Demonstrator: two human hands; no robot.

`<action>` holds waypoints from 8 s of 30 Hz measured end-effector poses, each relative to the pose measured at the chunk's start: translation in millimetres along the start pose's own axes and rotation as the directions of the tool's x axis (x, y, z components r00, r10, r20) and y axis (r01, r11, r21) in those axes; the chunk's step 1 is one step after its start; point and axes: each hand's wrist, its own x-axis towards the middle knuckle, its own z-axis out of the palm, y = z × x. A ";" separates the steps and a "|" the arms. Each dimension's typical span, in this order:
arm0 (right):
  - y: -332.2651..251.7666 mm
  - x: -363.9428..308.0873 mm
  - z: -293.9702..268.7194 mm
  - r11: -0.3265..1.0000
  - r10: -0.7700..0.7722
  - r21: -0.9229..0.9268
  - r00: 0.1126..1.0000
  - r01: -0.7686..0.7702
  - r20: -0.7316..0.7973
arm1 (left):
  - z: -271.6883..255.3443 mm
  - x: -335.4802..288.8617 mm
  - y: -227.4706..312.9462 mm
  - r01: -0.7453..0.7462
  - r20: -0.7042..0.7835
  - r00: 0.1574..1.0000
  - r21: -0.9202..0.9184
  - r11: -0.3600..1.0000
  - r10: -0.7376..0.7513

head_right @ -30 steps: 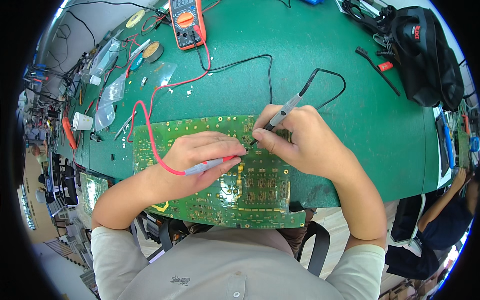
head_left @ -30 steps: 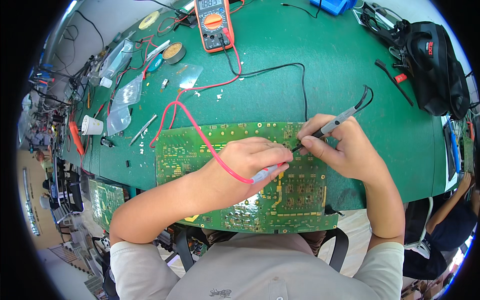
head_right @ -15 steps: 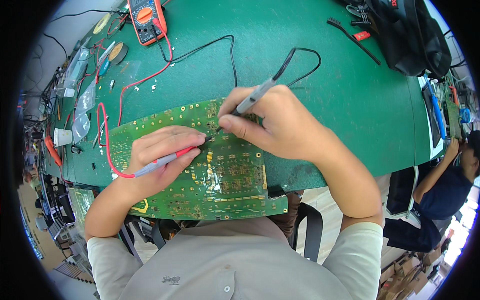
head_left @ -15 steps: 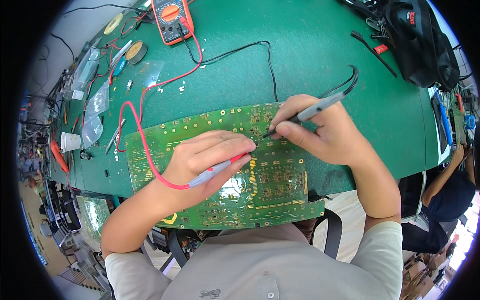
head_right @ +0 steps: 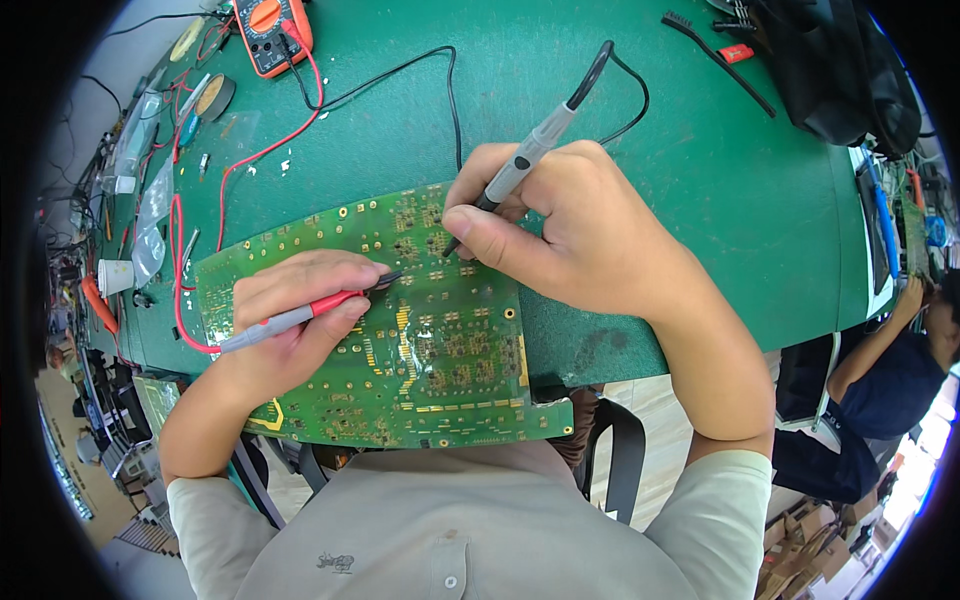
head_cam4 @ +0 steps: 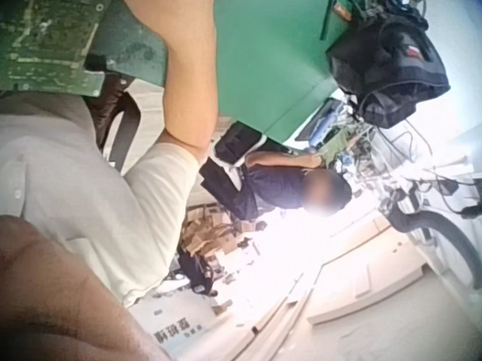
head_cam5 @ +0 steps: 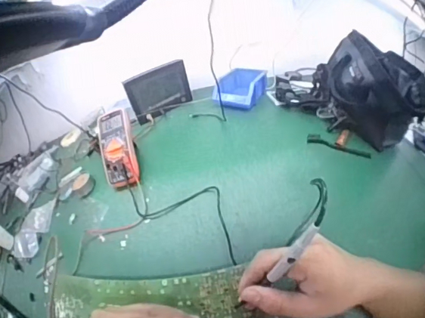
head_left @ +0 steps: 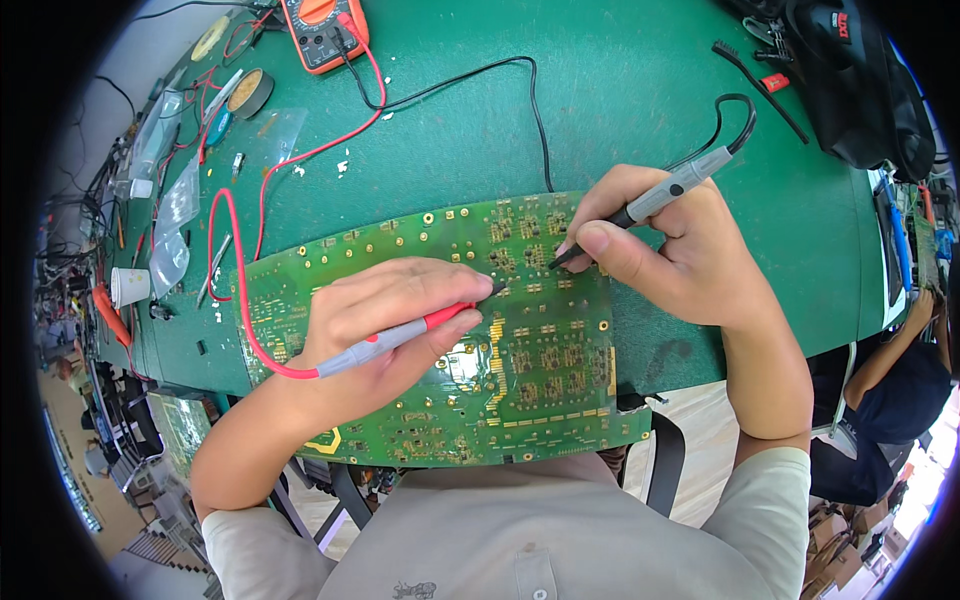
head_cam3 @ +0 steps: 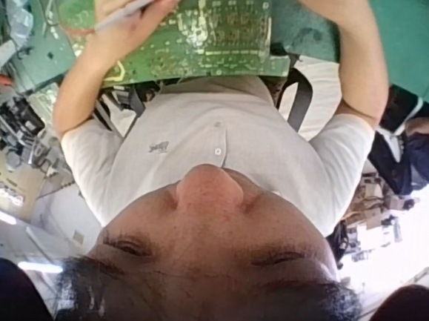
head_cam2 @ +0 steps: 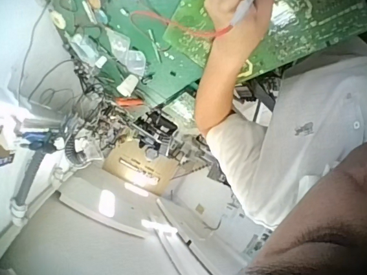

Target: The person uses a multimeter to test multiple points on a green circuit board. They repeatedly flip the board over to access both sides and continue probing different traces and pads. The multimeter display is visible during testing.

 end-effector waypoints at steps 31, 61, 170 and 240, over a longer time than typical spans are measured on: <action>2.4 1.5 6.0 0.993 -0.108 0.032 0.993 0.110 -0.043 | 5.9 6.3 -2.2 -0.229 0.067 0.973 0.177 0.957 0.220; -7.6 0.8 -0.1 1.000 0.010 -0.029 0.999 -0.009 0.048 | -4.8 29.1 24.4 0.003 0.184 0.983 0.038 0.999 -0.010; 5.5 -8.7 -9.6 0.999 0.003 0.034 1.000 -0.002 -0.008 | 24.5 14.9 2.9 -0.401 0.100 0.915 0.343 0.850 0.391; 10.4 -10.0 -8.1 0.995 -0.098 0.025 0.995 0.099 -0.034 | 29.7 27.9 12.9 -0.446 0.186 0.895 0.405 0.798 0.406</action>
